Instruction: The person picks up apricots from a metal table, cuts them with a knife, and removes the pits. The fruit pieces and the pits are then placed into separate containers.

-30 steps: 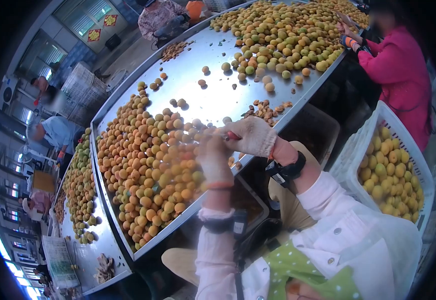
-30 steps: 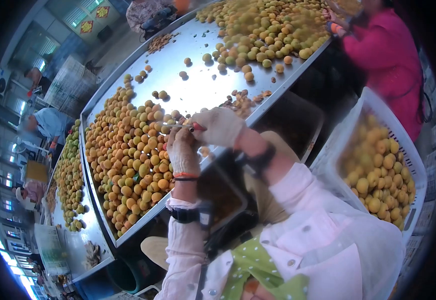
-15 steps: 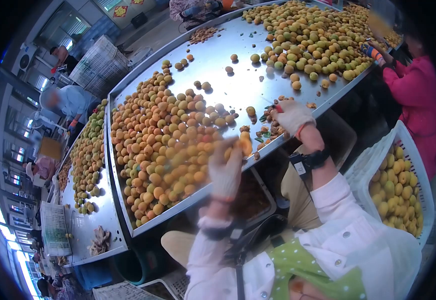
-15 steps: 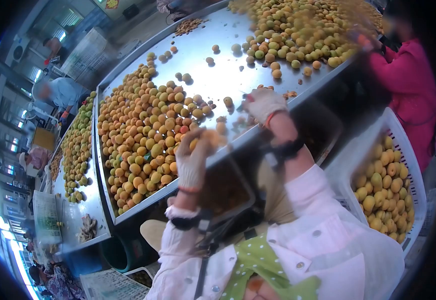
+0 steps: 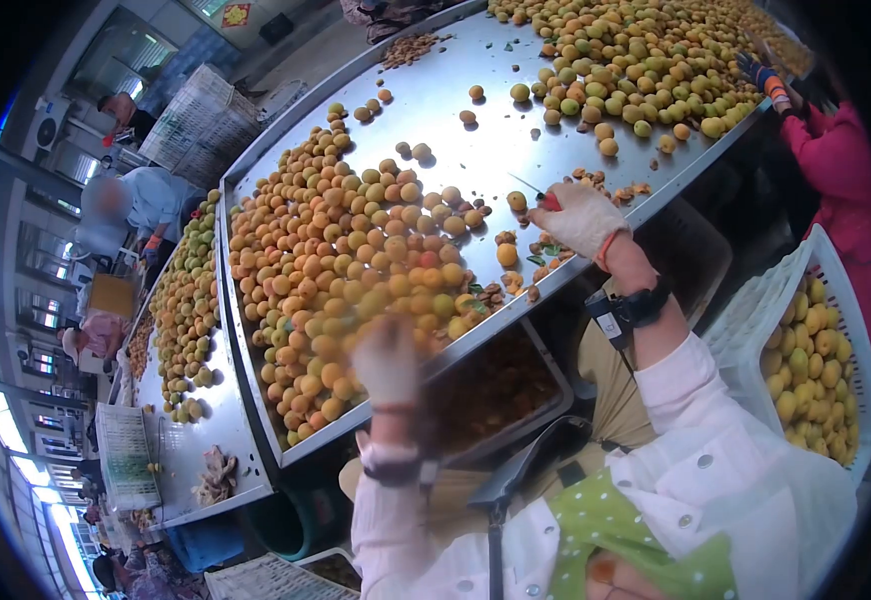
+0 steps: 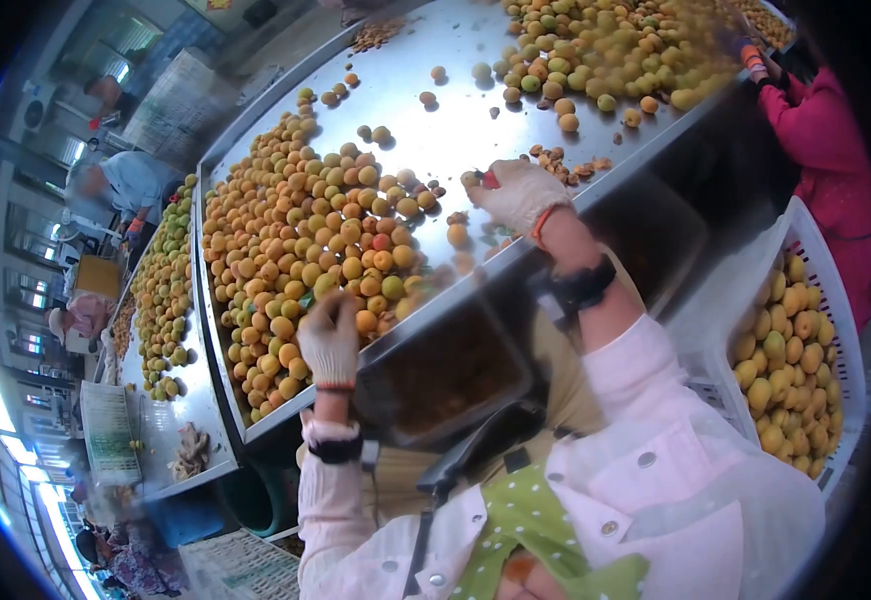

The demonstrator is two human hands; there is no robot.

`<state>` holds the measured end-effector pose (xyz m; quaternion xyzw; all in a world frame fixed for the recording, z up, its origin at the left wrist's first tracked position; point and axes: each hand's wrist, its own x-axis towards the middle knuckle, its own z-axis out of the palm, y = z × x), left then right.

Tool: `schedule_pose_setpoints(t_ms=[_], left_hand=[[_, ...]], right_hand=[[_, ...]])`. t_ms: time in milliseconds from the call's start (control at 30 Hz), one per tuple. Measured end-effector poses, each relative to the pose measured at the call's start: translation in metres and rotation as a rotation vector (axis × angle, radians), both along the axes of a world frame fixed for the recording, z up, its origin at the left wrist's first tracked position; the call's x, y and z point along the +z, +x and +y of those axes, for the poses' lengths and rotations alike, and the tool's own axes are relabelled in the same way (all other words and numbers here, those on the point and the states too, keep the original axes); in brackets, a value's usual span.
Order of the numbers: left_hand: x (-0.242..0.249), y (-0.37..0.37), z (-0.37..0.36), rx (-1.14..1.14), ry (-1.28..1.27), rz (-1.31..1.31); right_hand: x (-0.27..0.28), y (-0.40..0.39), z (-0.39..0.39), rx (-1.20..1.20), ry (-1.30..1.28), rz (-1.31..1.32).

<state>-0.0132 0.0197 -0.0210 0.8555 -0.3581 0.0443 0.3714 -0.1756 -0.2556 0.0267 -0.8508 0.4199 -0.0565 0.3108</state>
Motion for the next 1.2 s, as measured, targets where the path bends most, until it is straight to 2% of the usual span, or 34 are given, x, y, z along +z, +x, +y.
schedule_pose_setpoints(t_ms=[67, 100, 167, 200, 267, 333, 400, 467, 500, 533, 567, 600, 700, 733, 800, 867, 933, 1000, 1067, 1133, 1167, 1200], left_hand=[[0.004, 0.035, -0.024, 0.043, 0.343, -0.371], [0.003, 0.046, -0.039, 0.035, 0.337, -0.369], [0.000, 0.061, -0.067, 0.120, 0.888, -0.467], [0.003, 0.068, -0.077, 0.112, 0.881, -0.468], [0.006, 0.079, -0.087, 0.020, 1.034, -0.253], [0.000, 0.083, -0.081, -0.037, 1.032, -0.251], [-0.012, 0.084, -0.068, -0.085, 0.726, -0.348], [-0.012, 0.072, -0.052, -0.088, 0.659, -0.342], [-0.016, 0.068, -0.043, -0.094, 0.325, -0.157], [-0.018, 0.065, -0.039, -0.104, -0.009, 0.026], [-0.021, 0.063, -0.037, -0.072, -0.073, 0.087], [-0.027, 0.058, -0.033, -0.071, -0.062, 0.085], [0.000, 0.036, -0.048, 0.084, 0.299, -0.322], [-0.001, 0.045, -0.055, 0.084, 0.292, -0.324], [-0.007, 0.066, -0.066, 0.052, 0.833, -0.349], [-0.010, 0.084, -0.079, 0.060, 0.984, -0.339], [-0.009, 0.091, -0.091, 0.021, 1.072, -0.329], [-0.008, 0.100, -0.094, -0.100, 1.150, -0.319], [0.010, 0.090, -0.097, -0.138, 1.204, -0.190], [0.004, 0.094, -0.087, -0.223, 1.075, -0.228], [0.001, 0.092, -0.082, -0.222, 1.073, -0.232], [-0.002, 0.090, -0.077, -0.251, 0.965, -0.288]], right_hand=[[-0.001, 0.003, 0.002, 0.019, -0.019, 0.010], [-0.001, 0.004, 0.003, 0.042, -0.033, 0.018], [0.007, 0.005, 0.007, 0.030, -0.008, 0.006], [0.010, 0.005, 0.009, 0.028, 0.024, -0.011], [0.013, 0.004, 0.010, 0.006, 0.002, -0.042], [0.014, 0.004, 0.010, 0.008, 0.071, -0.088], [0.000, 0.005, 0.006, 0.007, -0.008, -0.101], [-0.002, 0.004, 0.009, 0.017, 0.067, -0.231], [-0.002, 0.005, 0.012, 0.015, 0.068, -0.242], [0.000, 0.007, 0.020, 0.026, 0.186, -0.334], [0.000, 0.009, 0.029, 0.038, 0.310, -0.421], [-0.004, 0.012, 0.037, 0.037, 0.320, -0.423], [-0.026, 0.032, 0.050, 0.166, 0.355, -0.496], [-0.021, 0.034, 0.051, 0.166, 0.348, -0.498], [-0.016, 0.032, 0.059, 0.196, 0.319, -0.526], [0.008, 0.022, 0.062, 0.159, 0.399, -0.492], [-0.009, 0.028, 0.052, 0.168, 0.231, -0.504], [-0.020, 0.031, 0.045, 0.155, 0.225, -0.548], [-0.006, 0.023, 0.047, 0.152, 0.279, -0.542], [0.002, 0.019, 0.049, 0.097, 0.407, -0.545], [-0.004, 0.022, 0.047, 0.113, 0.402, -0.581], [-0.009, 0.025, 0.044, 0.114, 0.400, -0.588]])
